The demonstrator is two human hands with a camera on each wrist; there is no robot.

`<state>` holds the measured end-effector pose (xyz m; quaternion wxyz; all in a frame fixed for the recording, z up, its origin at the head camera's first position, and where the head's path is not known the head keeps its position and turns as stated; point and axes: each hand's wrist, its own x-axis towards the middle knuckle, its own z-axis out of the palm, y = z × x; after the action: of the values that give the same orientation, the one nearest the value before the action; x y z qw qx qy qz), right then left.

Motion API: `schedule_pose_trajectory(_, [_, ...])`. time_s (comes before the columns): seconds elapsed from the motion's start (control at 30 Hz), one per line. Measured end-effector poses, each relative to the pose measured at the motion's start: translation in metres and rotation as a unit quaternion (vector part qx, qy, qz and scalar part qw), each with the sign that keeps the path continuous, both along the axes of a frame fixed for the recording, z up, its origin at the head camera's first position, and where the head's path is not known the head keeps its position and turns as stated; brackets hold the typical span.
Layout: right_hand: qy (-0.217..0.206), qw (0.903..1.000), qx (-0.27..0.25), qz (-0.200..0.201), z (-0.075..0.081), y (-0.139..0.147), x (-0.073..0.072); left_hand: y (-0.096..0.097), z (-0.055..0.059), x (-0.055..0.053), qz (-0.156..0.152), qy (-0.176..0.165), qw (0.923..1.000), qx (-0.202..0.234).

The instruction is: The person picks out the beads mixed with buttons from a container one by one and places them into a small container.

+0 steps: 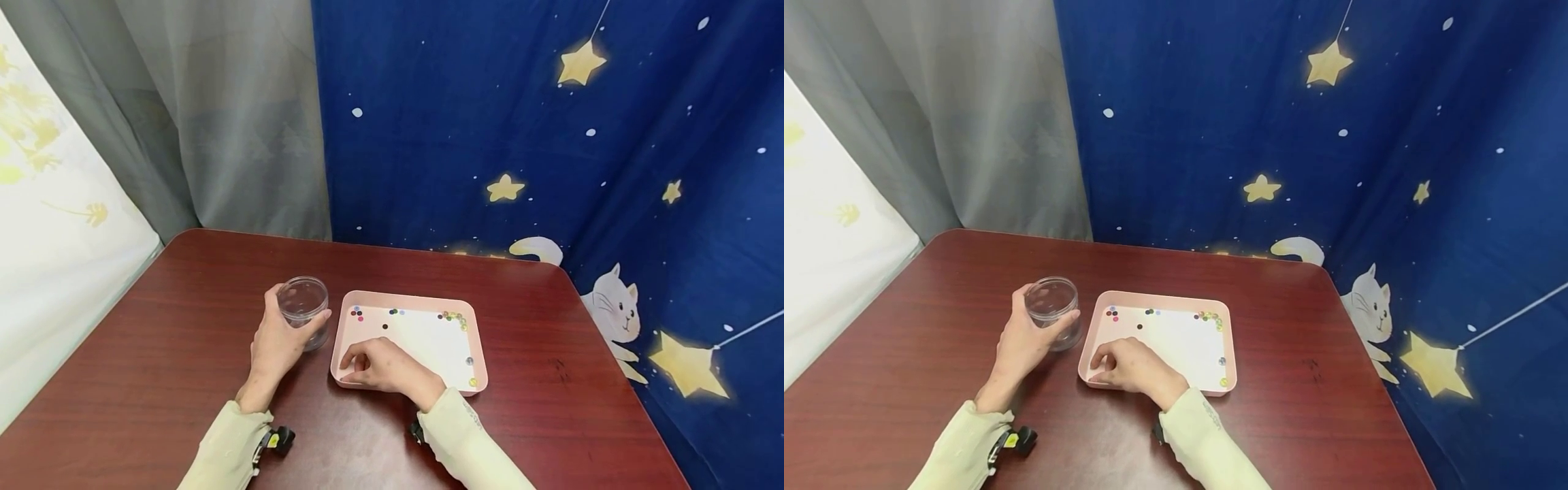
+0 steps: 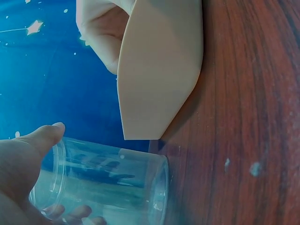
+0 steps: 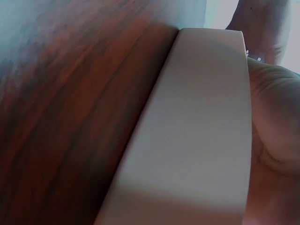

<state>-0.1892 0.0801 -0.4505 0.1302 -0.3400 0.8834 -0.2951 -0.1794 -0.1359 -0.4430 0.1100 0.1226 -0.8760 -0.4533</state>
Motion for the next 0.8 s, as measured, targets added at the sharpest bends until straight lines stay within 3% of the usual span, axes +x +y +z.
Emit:
schedule_pose_trajectory(0.3, [-0.012, 0.9999, 0.002, -0.001, -0.0009, -0.0073, -0.001, -0.0006, 0.001, -0.0004, -0.002, -0.001, 1.0, 0.003])
schedule_pose_trajectory(0.8, [0.006, 0.9994, 0.033, 0.01, 0.0011, -0.0104, -0.0014, -0.0003, -0.0007, -0.0017, 0.0, 0.002, 1.0, 0.002])
